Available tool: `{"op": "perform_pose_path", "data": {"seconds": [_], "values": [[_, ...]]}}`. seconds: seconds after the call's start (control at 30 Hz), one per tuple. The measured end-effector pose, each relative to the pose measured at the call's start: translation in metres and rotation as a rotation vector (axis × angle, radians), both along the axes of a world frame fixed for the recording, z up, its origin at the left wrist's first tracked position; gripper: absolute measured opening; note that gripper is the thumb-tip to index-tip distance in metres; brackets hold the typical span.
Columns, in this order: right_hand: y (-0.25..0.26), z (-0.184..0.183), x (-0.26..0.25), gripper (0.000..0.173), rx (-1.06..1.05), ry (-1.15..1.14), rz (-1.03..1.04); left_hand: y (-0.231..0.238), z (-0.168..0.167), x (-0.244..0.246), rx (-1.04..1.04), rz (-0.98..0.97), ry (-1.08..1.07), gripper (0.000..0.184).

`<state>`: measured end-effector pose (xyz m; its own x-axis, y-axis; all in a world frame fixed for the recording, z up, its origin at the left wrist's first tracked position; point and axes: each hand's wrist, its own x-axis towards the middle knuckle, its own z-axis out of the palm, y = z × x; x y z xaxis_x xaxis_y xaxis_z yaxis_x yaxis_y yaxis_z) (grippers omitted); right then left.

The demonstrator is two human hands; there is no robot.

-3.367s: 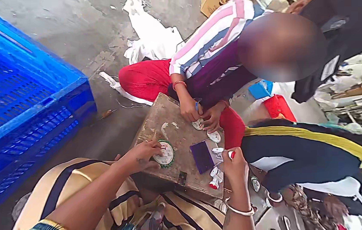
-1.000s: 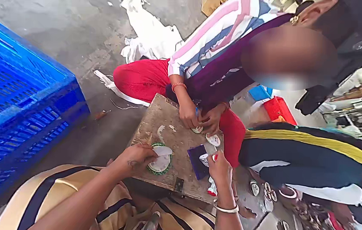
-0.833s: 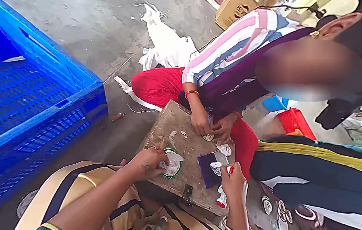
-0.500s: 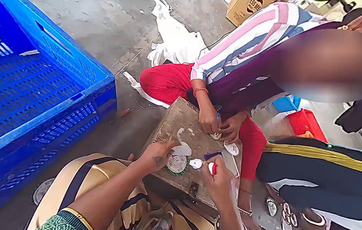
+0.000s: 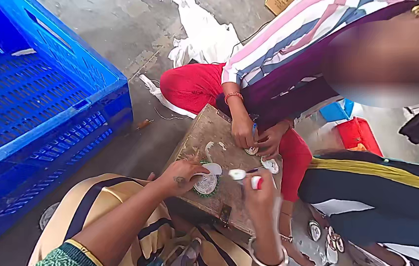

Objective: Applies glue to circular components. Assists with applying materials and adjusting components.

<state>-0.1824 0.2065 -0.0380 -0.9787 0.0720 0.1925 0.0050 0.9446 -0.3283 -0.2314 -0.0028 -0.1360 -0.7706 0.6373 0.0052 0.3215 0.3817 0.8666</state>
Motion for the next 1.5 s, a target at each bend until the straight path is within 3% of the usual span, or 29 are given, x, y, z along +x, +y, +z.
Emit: {"op": "perform_pose_path", "data": {"seconds": [0.13,0.27,0.4,0.5,0.63,0.73,0.8,0.87,1.0,1.17,1.23,1.27,1.4,1.5], "values": [[0.064,0.008,-0.008,0.026,0.134,-0.006,-0.270,-0.001,-0.001,0.001,-0.101,-0.122,0.081,0.045],[0.082,-0.015,-0.017,0.035,0.173,-0.366,-0.422,0.002,-0.007,0.005,-0.075,-0.105,0.214,0.028],[0.079,-0.020,-0.010,0.031,0.096,-0.355,-0.441,0.003,-0.009,0.007,-0.017,-0.011,0.226,0.021],[0.072,-0.011,-0.002,0.028,0.032,-0.193,-0.355,0.005,-0.006,0.005,0.002,0.090,0.085,0.026],[0.037,0.002,0.013,0.023,-0.041,-0.003,-0.070,0.006,0.008,0.002,-0.026,0.196,-0.096,0.031],[0.000,-0.002,0.012,0.021,-0.024,0.009,0.149,0.008,0.005,0.002,-0.033,0.250,-0.106,0.030],[-0.022,-0.015,0.004,0.021,0.027,-0.045,0.201,0.009,0.001,0.003,-0.001,0.275,-0.091,0.040],[-0.043,-0.029,-0.005,0.022,0.074,-0.226,0.149,0.009,0.004,0.002,-0.003,0.273,-0.108,0.042],[-0.043,-0.042,-0.005,0.021,0.095,-0.168,0.128,0.007,0.008,0.001,-0.031,0.192,-0.113,0.031],[0.013,-0.003,-0.001,0.026,0.028,0.066,-0.054,0.002,-0.001,0.005,-0.041,0.006,0.027,0.027],[0.046,0.006,-0.005,0.029,0.084,0.061,-0.218,0.001,-0.002,0.007,-0.074,-0.059,0.076,0.042],[0.060,0.005,-0.007,0.030,0.116,0.025,-0.276,0.002,-0.001,0.006,-0.097,-0.086,0.086,0.045],[0.075,-0.015,-0.012,0.037,0.176,-0.351,-0.412,0.004,-0.004,0.006,-0.057,-0.061,0.179,0.023],[0.074,-0.019,-0.009,0.032,0.143,-0.320,-0.444,0.002,-0.003,0.006,-0.006,0.015,0.096,0.019]]}}
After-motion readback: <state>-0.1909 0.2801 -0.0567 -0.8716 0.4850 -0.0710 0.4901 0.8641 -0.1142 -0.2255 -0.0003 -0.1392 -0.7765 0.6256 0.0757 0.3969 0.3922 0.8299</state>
